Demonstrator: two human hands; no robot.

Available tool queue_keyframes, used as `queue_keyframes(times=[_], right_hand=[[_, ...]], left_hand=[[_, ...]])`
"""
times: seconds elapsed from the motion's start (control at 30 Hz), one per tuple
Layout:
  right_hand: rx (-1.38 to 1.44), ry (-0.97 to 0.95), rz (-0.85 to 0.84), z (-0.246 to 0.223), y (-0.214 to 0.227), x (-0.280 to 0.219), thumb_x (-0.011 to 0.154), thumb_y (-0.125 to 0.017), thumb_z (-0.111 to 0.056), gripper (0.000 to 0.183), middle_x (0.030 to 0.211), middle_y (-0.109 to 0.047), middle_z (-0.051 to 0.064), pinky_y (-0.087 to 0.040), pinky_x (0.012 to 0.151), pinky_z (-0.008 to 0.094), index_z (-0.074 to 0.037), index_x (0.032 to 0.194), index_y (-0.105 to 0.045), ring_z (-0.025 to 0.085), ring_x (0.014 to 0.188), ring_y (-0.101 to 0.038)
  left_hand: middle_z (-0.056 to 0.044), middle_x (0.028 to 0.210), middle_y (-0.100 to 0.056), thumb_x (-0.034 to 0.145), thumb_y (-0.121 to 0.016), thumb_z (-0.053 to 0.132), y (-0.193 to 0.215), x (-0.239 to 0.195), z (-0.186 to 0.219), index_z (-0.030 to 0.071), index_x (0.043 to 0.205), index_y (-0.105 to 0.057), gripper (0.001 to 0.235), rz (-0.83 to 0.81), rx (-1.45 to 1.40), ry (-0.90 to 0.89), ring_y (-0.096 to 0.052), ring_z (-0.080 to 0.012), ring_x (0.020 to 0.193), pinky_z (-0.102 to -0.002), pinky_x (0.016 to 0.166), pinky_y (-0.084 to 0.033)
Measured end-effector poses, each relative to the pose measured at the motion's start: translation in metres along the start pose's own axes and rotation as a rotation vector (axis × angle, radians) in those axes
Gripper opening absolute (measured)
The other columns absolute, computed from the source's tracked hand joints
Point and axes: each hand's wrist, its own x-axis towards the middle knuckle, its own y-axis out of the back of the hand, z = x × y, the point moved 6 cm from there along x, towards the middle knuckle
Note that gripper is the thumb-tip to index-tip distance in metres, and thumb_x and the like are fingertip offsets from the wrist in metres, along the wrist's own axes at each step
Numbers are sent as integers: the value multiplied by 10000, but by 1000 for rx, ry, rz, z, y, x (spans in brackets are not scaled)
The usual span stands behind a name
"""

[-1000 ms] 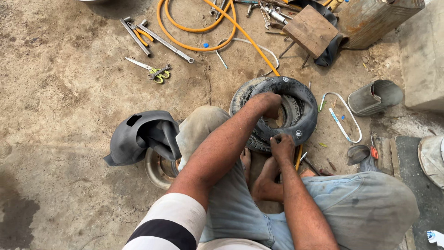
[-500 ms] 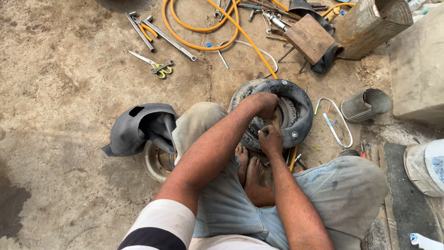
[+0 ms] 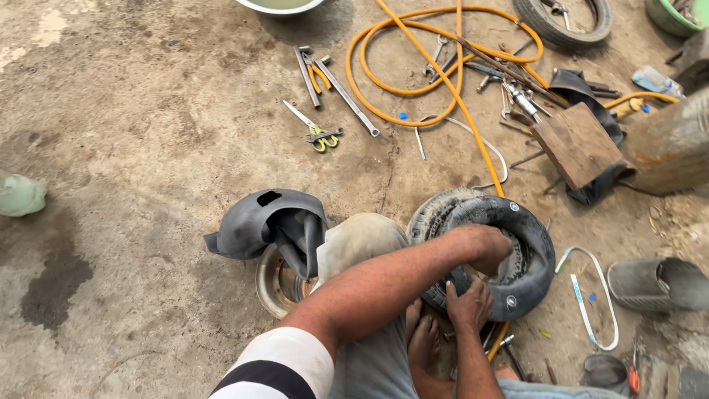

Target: The person removes a damaged inner tube from a motorcycle tire, inspects the tire, and installs a new inner tube into the tire. The person uses a metal tool to pry the tire bead and hands to manipulate the tube.

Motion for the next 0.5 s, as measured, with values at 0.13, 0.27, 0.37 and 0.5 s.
queue_keyframes(times=[0.13, 0.27, 0.37, 0.5], right_hand=[[-65, -20, -70, 6, -9, 9, 745, -829, -444, 774, 1448, -535, 129, -365, 1119, 578, -143, 1408, -566, 387, 1373, -432], [-219, -52, -170, 9, -11, 18, 791, -804, -531, 730, 1522, -505, 94, -340, 1166, 589, -150, 1377, -595, 353, 1452, -399], [-264, -38, -272, 12, -20, 26, 699, -846, -588, 911, 1592, -419, 83, -315, 1149, 589, -94, 1408, -556, 335, 1479, -321], [-288, 71, -306, 15, -31, 41, 786, -753, -609, 888, 1516, -512, 137, -319, 1179, 543, -89, 1470, -529, 341, 1475, -387]], left_hand=[[-116, 1019, -792, 760, -789, 223, -5, 20, 9, 91, 1028, -812, 299, -46, 57, -8, -770, -269, 988, -407, 855, -624], [-108, 990, -801, 761, -764, 195, -3, 25, 19, 107, 1012, -806, 269, -45, 49, -40, -775, -264, 965, -416, 836, -624], [-86, 979, -786, 718, -790, 224, 0, 21, 25, 117, 986, -786, 289, -31, -17, -53, -759, -256, 944, -420, 797, -616], [-98, 1033, -799, 786, -765, 212, 3, 18, 28, 94, 1019, -801, 264, -57, 46, -70, -774, -248, 985, -389, 818, -641]])
